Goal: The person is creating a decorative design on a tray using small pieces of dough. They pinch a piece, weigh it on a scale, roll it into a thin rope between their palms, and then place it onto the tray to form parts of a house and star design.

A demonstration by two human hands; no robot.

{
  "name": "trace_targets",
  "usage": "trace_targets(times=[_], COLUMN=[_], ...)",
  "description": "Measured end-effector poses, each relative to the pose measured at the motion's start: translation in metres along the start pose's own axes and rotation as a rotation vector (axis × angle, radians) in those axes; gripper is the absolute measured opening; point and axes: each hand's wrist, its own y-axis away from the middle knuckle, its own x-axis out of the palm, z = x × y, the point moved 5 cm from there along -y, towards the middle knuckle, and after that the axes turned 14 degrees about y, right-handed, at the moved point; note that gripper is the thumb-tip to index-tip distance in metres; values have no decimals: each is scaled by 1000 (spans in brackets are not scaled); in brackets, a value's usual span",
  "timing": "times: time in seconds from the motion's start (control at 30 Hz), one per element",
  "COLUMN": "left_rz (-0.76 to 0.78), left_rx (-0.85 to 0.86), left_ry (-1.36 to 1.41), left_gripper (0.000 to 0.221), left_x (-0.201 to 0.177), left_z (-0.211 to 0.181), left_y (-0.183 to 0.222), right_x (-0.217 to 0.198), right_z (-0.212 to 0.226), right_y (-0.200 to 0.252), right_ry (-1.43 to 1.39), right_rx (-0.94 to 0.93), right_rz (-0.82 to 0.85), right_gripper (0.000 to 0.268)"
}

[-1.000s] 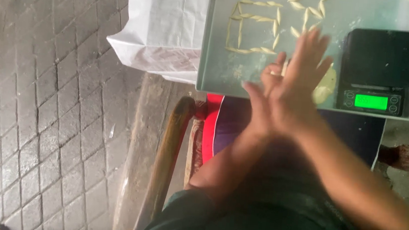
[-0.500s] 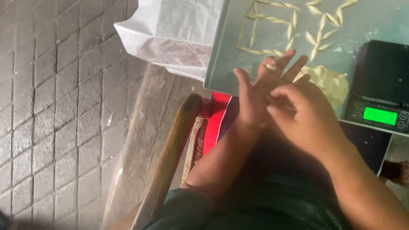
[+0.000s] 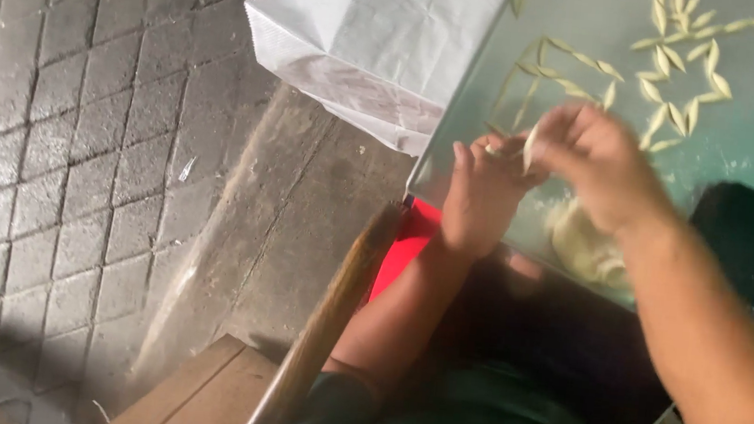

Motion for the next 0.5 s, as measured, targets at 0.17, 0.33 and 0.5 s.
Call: trace_targets(times=[0.17, 0.33, 0.5], left_rz=[-17, -67, -70], left_rx=[59, -10, -56], left_ry=[-307, -330, -557], left_gripper=[30, 37, 57], left_x=[2, 1, 31], left_z=[-12, 2, 6], left_y=[0, 6, 15], right_x=[-42, -43, -35], right_z=[-24, -33, -51], right_y=[-142, -209, -234], right_ry=[-71, 341, 488], right_rx=[142, 377, 443], right_rz=[-239, -355, -332], right_gripper=[15, 14, 14])
